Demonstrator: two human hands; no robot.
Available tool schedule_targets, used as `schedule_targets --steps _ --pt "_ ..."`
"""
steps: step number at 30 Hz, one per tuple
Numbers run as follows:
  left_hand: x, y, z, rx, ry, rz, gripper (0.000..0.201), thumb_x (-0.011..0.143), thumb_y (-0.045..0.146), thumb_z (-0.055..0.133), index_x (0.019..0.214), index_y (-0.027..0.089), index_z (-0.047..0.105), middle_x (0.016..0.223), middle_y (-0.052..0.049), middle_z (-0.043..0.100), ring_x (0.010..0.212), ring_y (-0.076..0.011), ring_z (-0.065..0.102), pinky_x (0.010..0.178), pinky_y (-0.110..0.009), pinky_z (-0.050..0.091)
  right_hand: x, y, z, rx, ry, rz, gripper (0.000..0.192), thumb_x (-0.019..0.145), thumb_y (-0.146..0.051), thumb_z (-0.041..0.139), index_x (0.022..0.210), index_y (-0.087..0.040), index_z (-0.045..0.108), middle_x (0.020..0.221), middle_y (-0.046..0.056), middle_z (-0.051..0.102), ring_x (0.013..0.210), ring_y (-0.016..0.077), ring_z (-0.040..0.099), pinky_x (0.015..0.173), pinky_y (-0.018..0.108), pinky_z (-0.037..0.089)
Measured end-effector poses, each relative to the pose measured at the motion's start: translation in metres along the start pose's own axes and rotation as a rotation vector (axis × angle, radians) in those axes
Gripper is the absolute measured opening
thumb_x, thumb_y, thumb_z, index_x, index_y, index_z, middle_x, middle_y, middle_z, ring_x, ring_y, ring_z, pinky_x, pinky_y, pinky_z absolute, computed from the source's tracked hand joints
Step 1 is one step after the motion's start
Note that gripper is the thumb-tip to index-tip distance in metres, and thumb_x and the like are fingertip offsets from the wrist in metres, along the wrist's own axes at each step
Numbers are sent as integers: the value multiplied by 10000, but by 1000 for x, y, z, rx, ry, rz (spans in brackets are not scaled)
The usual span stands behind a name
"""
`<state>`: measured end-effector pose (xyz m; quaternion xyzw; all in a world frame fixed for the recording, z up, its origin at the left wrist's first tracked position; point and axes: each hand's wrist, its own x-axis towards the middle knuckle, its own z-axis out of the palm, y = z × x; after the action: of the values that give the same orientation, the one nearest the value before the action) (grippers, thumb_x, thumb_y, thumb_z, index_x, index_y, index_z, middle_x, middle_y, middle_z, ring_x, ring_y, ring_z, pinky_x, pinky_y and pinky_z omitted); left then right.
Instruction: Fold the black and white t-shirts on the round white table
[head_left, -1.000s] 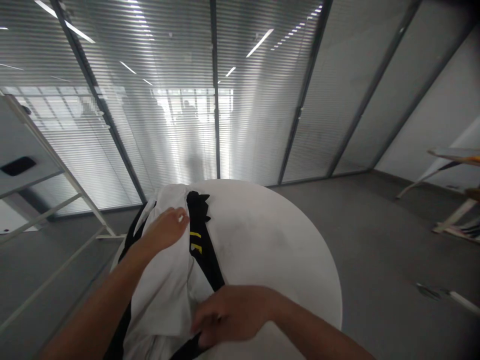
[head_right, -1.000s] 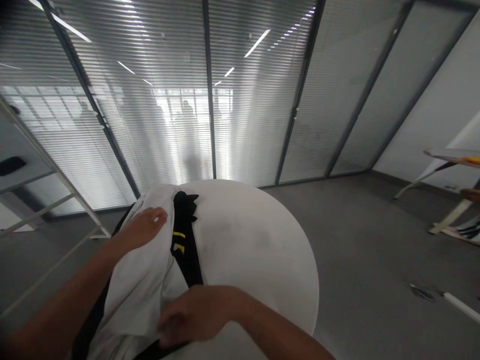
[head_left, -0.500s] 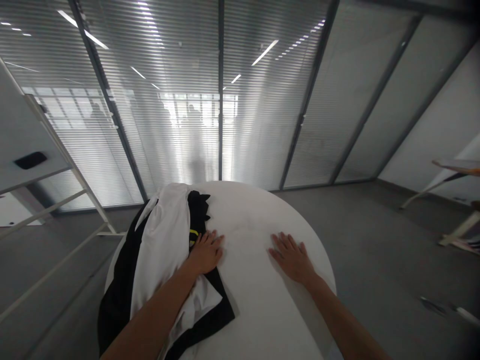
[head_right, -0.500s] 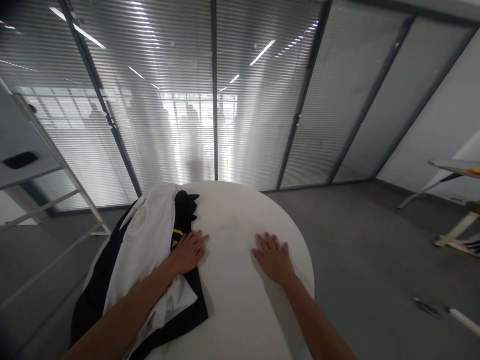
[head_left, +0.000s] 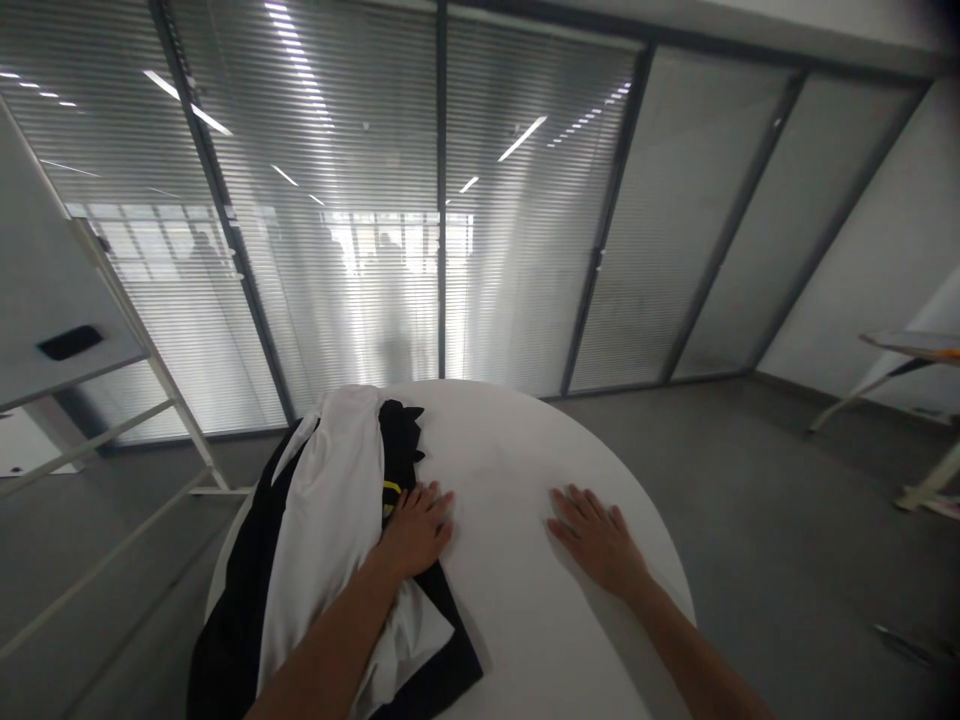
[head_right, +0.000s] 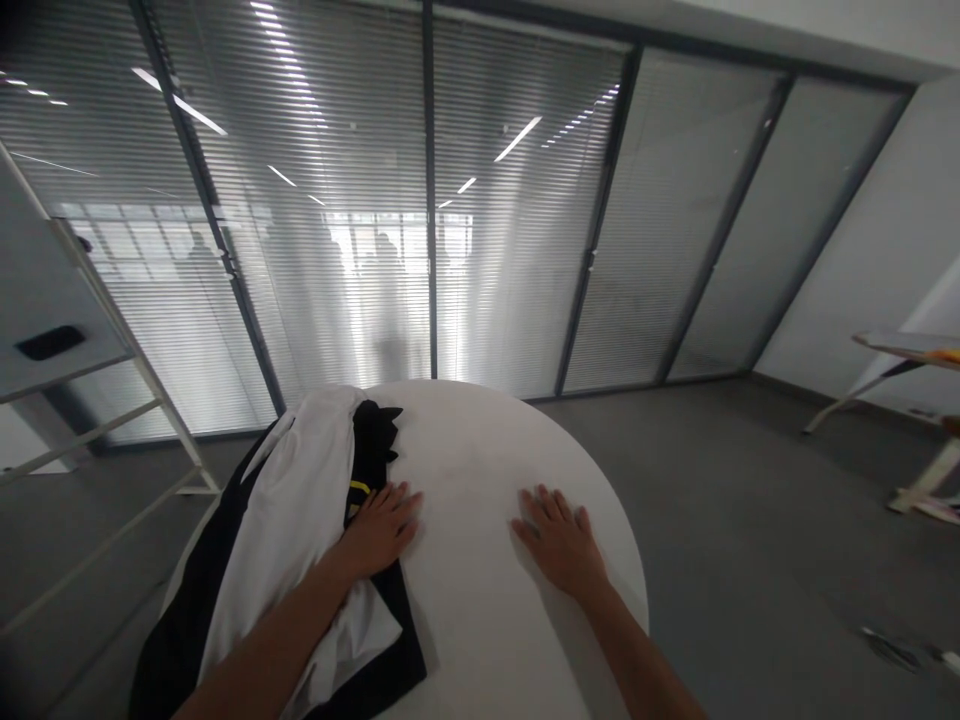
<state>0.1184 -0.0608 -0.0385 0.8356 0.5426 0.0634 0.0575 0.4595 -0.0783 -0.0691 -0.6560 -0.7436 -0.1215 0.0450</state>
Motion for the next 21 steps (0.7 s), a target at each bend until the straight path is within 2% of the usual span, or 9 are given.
schedule_targets --steps 7,13,18,21 --pt "0 2 -3 -13 -15 -11 570 965 446 326 1504 265 361 1584 -100 289 1452 -338 239 1170 -537 172 0 3 6 30 30 -11 597 966 -562 226 1458 -296 436 1551 97 345 1418 344 312 1056 633 301" --pt "1 0 -1 -32 -29 -7 576 963 456 320 1507 271 355 1591 -96 272 1458 -341 219 1171 -543 164 0 5 12 34 113 -42 535 975 -514 248 1413 -332 497 1527 85 393 1403 354 338 1051 636 307" --pt "1 0 -2 -41 -35 -10 581 960 454 319 1510 267 350 1590 -99 274 1458 -340 216 1172 -539 163 1 7 15 15 87 -33 565 968 -552 236 1435 -332 465 1534 75 382 1404 344 340 1039 627 325" --pt "1 0 -3 -49 -38 -7 583 958 458 321 1508 267 354 1587 -104 281 1456 -340 223 1171 -539 168 1 9 21 14 132 -46 546 970 -547 249 1431 -350 466 1530 65 390 1394 347 357 1030 621 341"
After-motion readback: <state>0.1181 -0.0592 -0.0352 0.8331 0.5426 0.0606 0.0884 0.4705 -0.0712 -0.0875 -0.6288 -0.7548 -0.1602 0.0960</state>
